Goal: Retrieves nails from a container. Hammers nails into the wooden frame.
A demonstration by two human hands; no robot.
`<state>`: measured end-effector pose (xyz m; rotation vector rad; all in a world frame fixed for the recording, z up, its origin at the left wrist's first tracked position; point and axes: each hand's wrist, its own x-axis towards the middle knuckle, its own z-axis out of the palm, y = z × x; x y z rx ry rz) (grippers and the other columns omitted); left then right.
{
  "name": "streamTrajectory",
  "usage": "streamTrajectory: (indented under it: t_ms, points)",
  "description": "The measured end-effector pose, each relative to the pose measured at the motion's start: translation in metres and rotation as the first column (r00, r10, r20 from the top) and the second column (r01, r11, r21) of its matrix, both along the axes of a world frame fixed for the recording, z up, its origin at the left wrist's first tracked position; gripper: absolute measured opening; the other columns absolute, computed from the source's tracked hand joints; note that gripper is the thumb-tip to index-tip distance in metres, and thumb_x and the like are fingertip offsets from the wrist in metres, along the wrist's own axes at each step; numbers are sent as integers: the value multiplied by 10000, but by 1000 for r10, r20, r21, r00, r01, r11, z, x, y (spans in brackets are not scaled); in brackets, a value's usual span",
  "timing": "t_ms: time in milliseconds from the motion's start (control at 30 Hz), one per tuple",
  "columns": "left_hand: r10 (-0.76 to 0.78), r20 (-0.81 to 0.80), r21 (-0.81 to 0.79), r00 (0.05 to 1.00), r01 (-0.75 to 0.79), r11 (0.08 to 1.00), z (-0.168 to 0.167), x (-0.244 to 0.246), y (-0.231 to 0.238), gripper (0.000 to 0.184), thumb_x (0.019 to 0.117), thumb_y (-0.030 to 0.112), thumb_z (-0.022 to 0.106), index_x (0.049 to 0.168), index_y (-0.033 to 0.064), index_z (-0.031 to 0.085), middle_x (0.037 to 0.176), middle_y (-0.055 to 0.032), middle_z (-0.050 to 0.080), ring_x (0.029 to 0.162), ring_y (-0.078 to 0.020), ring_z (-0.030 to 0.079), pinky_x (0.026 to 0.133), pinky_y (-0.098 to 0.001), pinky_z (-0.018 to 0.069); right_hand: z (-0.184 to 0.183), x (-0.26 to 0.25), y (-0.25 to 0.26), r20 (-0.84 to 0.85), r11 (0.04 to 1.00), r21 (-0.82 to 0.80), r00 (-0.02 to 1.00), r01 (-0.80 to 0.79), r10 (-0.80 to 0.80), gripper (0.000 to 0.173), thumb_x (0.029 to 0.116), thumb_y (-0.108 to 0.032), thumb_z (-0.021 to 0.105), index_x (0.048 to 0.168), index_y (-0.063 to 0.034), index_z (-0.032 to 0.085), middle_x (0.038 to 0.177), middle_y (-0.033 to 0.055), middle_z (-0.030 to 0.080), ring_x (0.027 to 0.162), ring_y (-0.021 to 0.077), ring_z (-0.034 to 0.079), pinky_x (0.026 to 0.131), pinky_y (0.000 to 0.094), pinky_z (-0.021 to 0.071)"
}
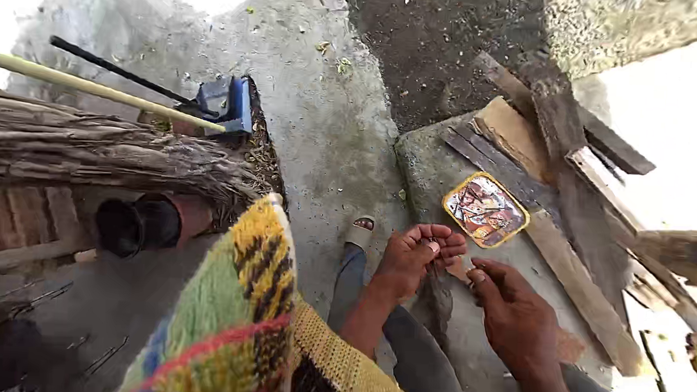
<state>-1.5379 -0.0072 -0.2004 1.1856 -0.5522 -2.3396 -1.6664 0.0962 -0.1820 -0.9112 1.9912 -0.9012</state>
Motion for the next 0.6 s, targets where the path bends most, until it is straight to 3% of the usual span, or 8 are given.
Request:
streamTrajectory:
  t_ms: [100,200,267,333,433,533,600]
  points:
    - [109,25,-32,994,-108,994,60,58,37,263,1027,-62,398,1242,-76,549,1127,-123,727,985,-181,729,918,-363,594,43,31,16,108,992,-17,986,-123,124,314,994,-88,546,1199,142,607,864,108,682,652,51,625,624,243,564]
    - [218,78,-16,973,-218,976,97,117,90,208,1039,-45,413,1188,-54,558,1020,-85,725,894,-155,725,857,-346,604,89,67,39,223,947,57,928,-316,297,336,1001,-56,541,1260,158,553,898,93,672,687,33,638,657,235,573]
    - [247,173,-18,953,-248,969,116,152,132,181,1044,-8,422,1152,-51,561,946,-54,685,822,-118,685,807,-314,588,108,92,59,292,878,136,865,-459,407,325,1024,-80,534,1256,146,566,928,112,685,717,75,667,688,281,598]
    - [204,249,-33,947,-202,979,130,182,171,198,1053,60,452,1158,-56,574,936,-51,645,789,-98,633,773,-292,557,124,118,75,338,802,191,805,-565,487,296,1044,-80,502,1218,146,583,906,131,700,712,117,692,703,331,618]
    - [110,333,-92,937,-83,992,151,224,219,290,1084,184,472,1159,-64,603,935,-85,641,756,-110,575,730,-300,502,162,175,89,362,706,237,735,-668,574,257,1052,-53,466,1152,149,588,857,115,672,700,118,670,711,325,602]
    - [157,377,-199,913,-85,976,177,264,260,285,1060,175,536,1129,-83,634,899,-121,635,728,-144,558,720,-333,496,193,237,99,318,609,280,670,-742,671,290,1048,-77,519,1176,173,589,955,230,699,799,238,706,797,423,601]
    - [229,401,-258,887,-131,957,190,291,282,256,1029,149,595,1117,-87,644,900,-138,647,733,-159,569,722,-350,500,196,272,111,278,558,292,627,-777,728,297,1048,-141,545,1161,127,604,949,208,704,790,249,718,784,446,609]
